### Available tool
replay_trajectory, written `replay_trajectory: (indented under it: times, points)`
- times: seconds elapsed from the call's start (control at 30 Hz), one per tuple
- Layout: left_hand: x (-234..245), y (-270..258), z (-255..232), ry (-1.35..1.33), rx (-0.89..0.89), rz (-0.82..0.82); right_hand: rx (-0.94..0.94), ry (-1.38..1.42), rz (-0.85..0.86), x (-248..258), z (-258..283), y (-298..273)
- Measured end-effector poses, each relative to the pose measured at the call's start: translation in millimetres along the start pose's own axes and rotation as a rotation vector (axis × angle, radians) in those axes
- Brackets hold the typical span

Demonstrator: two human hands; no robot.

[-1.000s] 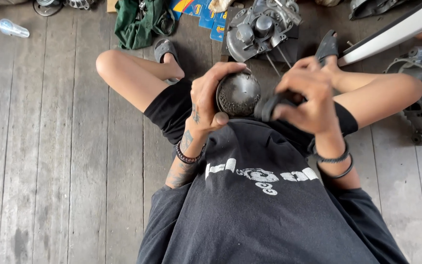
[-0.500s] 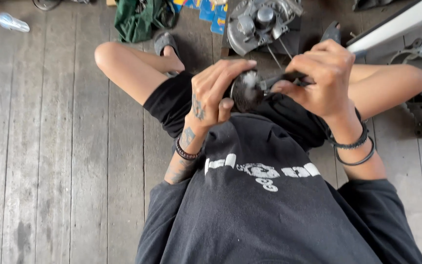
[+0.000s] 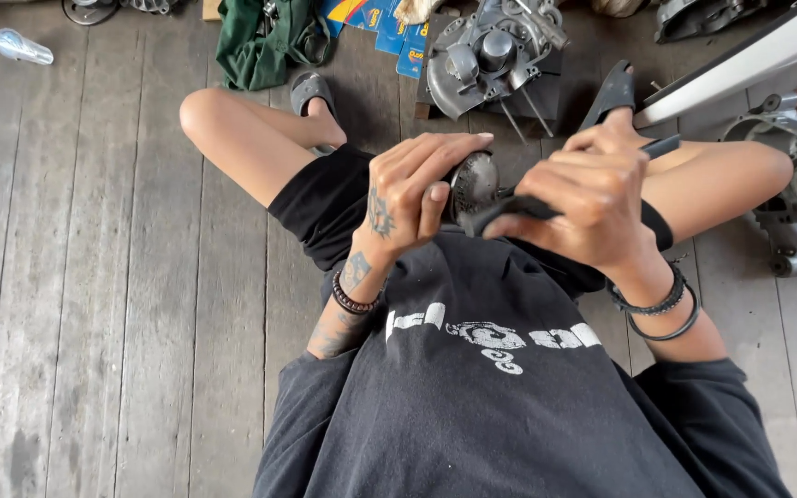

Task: The person scrubs a metal engine piston with a wire brush, rotating it to clean different sides. They then use a screwdriver to scrape residue from the piston head and surrounding areas.

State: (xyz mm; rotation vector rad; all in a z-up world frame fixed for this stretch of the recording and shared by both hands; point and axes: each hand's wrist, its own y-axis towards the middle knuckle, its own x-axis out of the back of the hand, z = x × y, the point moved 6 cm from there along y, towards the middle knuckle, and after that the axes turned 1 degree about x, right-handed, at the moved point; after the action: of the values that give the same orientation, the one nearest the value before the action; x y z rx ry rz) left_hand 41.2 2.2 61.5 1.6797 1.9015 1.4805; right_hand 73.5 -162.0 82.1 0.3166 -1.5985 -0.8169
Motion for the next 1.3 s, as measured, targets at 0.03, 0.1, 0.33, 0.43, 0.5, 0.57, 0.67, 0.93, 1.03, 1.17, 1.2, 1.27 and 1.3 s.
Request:
replay_trajectory:
  times: [0.03, 0.1, 0.33, 0.43, 0.5, 0.57, 0.67, 0.93, 1.03, 1.17, 1.2, 1.27, 1.3]
  points:
    - [-0.5, 2.3, -3.2, -0.003, 0.007, 0.004, -0.006, 0.005, 0.004, 0.0, -3.1, 2.5]
    - [0.0, 7.6, -8.4, -0.027, 0.016, -0.027, -0.056, 0.0, -0.106, 6.4, -13.1, 6.8]
    - [5.7, 8.8, -3.2, -0.096, 0.068, -0.072, -0.183, 0.071, -0.066, -10.4, -25.3, -21.1]
    - [7.7, 9.7, 1.6, -0.104, 0.063, -0.14, -0.17, 0.214, -0.055, -20.6, -30.8, -45.1]
    - [8.4, 11.6, 3.6, -0.159, 0.085, -0.137, -0.216, 0.352, -0.069, -25.1, -34.5, -54.0]
    - [2.5, 11.8, 6.8, -0.208, 0.111, -0.149, -0.182, 0.3, -0.07, -23.2, -44.4, -47.7]
    - [2.4, 9.1, 6.7, -0.272, 0.152, -0.142, -0.039, 0.235, -0.136, -12.6, -28.9, -30.8]
    - [-0.2, 11.4, 8.7, -0.423, 0.196, -0.153, 0.153, 0.142, -0.233, -5.8, -38.0, -41.1]
    - [-0.4, 8.0, 2.1, -0.406, 0.22, -0.113, 0.149, 0.137, -0.218, -1.6, -38.6, -41.9]
    - [2.4, 9.8, -3.0, -0.453, 0.195, -0.146, 0.188, 0.139, -0.197, 12.8, -24.7, -25.9]
    - [3.1, 8.0, -7.0, -0.464, 0.197, -0.134, 0.189, 0.153, -0.192, 12.5, -24.8, -29.1]
    - [7.0, 7.1, -13.7, -0.449, 0.238, -0.066, 0.154, 0.095, -0.169, 10.0, -33.6, -33.6]
    - [7.1, 13.3, -12.9, -0.43, 0.241, -0.014, 0.148, 0.01, -0.154, 9.2, -44.8, -30.4]
